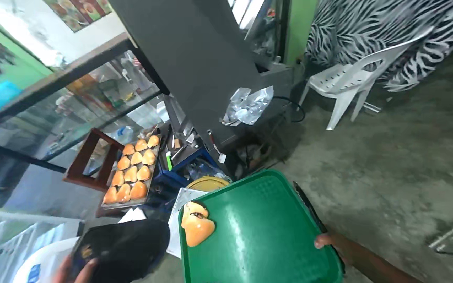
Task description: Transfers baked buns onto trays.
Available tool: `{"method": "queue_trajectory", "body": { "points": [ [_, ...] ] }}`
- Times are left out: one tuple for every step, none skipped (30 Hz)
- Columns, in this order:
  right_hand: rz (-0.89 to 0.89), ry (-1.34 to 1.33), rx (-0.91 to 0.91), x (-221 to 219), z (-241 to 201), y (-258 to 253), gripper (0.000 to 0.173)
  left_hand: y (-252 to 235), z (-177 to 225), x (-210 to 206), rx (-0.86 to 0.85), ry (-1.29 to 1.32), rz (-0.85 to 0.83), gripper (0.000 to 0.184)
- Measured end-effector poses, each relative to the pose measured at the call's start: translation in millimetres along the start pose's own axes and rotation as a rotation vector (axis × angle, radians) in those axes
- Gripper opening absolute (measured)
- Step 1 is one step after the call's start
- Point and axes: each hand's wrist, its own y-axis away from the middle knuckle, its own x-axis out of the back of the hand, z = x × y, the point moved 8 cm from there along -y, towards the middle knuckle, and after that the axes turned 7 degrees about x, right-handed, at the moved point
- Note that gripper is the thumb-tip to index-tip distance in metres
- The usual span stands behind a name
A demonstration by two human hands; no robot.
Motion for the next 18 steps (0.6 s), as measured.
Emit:
{"method": "queue_trajectory", "body": {
  "points": [
    [0.031, -0.018, 0.015, 14, 2, 6, 0.06, 2, 7, -28, 0.004, -0.025, -0.066, 0.053],
    [0.061, -0.039, 0.028, 28, 5, 13, 0.064, 4, 14, -55, -0.001, -0.042, -0.136, 0.046],
    [0.092, -0.054, 0.044, 41, 7, 19, 0.065, 5, 21, -81, -0.02, -0.046, -0.204, 0.042],
    [0.129, -0.073, 0.071, 54, 11, 27, 0.062, 7, 27, -106, -0.036, -0.047, -0.268, 0.039],
    [0.159, -0.088, 0.096, 65, 14, 35, 0.06, 8, 33, -129, -0.057, -0.053, -0.322, 0.036],
    [0.206, -0.111, 0.117, 75, 20, 45, 0.058, 8, 40, -151, -0.084, -0.058, -0.371, 0.034],
    [0.254, -0.129, 0.136, 82, 26, 57, 0.058, 7, 49, -170, -0.113, -0.064, -0.413, 0.032],
    [0.291, -0.14, 0.155, 88, 30, 69, 0.058, 5, 59, -189, -0.149, -0.056, -0.437, 0.029],
    [0.325, -0.151, 0.17, 92, 29, 79, 0.057, 2, 73, -207, -0.189, -0.041, -0.436, 0.025],
    [0.353, -0.154, 0.179, 96, 27, 90, 0.055, 1, 89, -224, -0.23, -0.03, -0.413, 0.024],
    [0.386, -0.165, 0.18, 100, 25, 101, 0.052, 2, 109, -238, -0.291, -0.023, -0.373, 0.025],
    [0.405, -0.184, 0.197, 105, 25, 108, 0.051, 5, 135, -253, -0.389, -0.014, -0.334, 0.026],
    [0.415, -0.202, 0.22, 111, 25, 112, 0.05, 12, 163, -272, -0.535, -0.015, -0.3, 0.026],
    [0.411, -0.217, 0.246, 117, 26, 114, 0.051, 21, 192, -295, -0.701, -0.035, -0.272, 0.025],
    [0.412, -0.231, 0.276, 124, 26, 114, 0.051, 33, 216, -326, -0.847, -0.067, -0.259, 0.024],
    [0.427, -0.245, 0.297, 133, 26, 113, 0.051, 43, 231, -364, -0.943, -0.116, -0.278, 0.022],
    [0.446, -0.261, 0.305, 140, 27, 113, 0.049, 49, 235, -408, -0.969, -0.2, -0.328, 0.021],
    [0.457, -0.269, 0.305, 146, 26, 112, 0.048, 50, 226, -456, -0.92, -0.33, -0.417, 0.023]
  ]
}}
